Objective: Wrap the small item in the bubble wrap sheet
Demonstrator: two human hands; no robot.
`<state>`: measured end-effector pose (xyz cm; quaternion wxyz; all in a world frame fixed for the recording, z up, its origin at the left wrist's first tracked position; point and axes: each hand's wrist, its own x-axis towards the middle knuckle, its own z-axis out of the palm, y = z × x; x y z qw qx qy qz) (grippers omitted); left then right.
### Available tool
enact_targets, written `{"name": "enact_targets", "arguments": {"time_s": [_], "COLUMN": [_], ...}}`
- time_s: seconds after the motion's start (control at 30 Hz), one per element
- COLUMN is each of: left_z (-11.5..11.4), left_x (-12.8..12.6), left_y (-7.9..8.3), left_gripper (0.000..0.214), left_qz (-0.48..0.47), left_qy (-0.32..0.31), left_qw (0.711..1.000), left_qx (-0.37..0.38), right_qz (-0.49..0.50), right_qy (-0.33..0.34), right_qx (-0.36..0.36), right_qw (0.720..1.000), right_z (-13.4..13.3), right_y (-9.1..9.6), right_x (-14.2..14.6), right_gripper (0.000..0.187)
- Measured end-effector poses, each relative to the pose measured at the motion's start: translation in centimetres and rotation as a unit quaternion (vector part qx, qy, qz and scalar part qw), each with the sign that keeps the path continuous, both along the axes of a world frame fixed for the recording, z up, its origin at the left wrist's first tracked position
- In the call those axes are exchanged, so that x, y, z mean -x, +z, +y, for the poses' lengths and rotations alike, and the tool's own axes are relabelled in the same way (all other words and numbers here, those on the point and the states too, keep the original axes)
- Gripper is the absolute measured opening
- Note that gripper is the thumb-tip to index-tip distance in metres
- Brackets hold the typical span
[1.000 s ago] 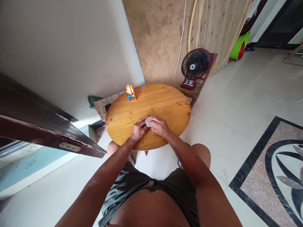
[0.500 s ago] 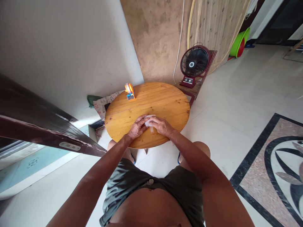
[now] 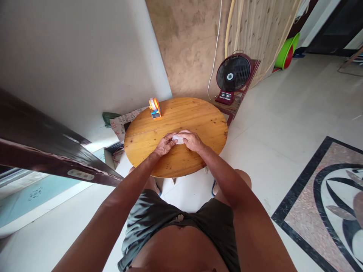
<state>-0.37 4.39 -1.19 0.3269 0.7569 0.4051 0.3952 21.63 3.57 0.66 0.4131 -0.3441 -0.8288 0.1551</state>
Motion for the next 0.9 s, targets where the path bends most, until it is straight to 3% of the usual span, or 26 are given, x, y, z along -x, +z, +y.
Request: {"name": "enact_targets", "arguments": {"time_s": [0.17,0.33,0.43,0.63,0.9], "left_z": [1.3,1.4,1.3,1.3,1.2], "left_x": [-0.9,-1.0,-0.9,-0.8,-0.6], "left_y": [0.1,-0.2,-0.5,-0.5,-0.1], "left_gripper": [0.042,0.062,0.067,0.054,0.041], "left_qz": [-0.046,-0.032,-0.038,-0.034,-0.001], "left_qy": [0.047,0.003,-0.005,0.005,0.014], "left_qw": [0.998,0.999,0.999,0.999,0.998], "left_qx": [-0.017,-0.012,-0.007,-0.025,-0.067], "right_qz": [-0.006,-0.01,-0.015,-0.016,-0.053], "right_qy": [-0.031,-0.026,-0.012,0.01,0.004], "right_qx": [0.08,0.127,0.116,0.044,0.015], "right_qw": [0.996,0.991,0.993,0.999,0.998], "right_z": [2.6,3.2,3.3,3.0,2.4], "right_y": [0.6,0.9,0.6,-0.5,-1.0], "right_x": [-0.2,-0.6,-0.7,-0.8,-1.2], "right_gripper": [0.036,0.033,0.035,0.038,0.038]}}
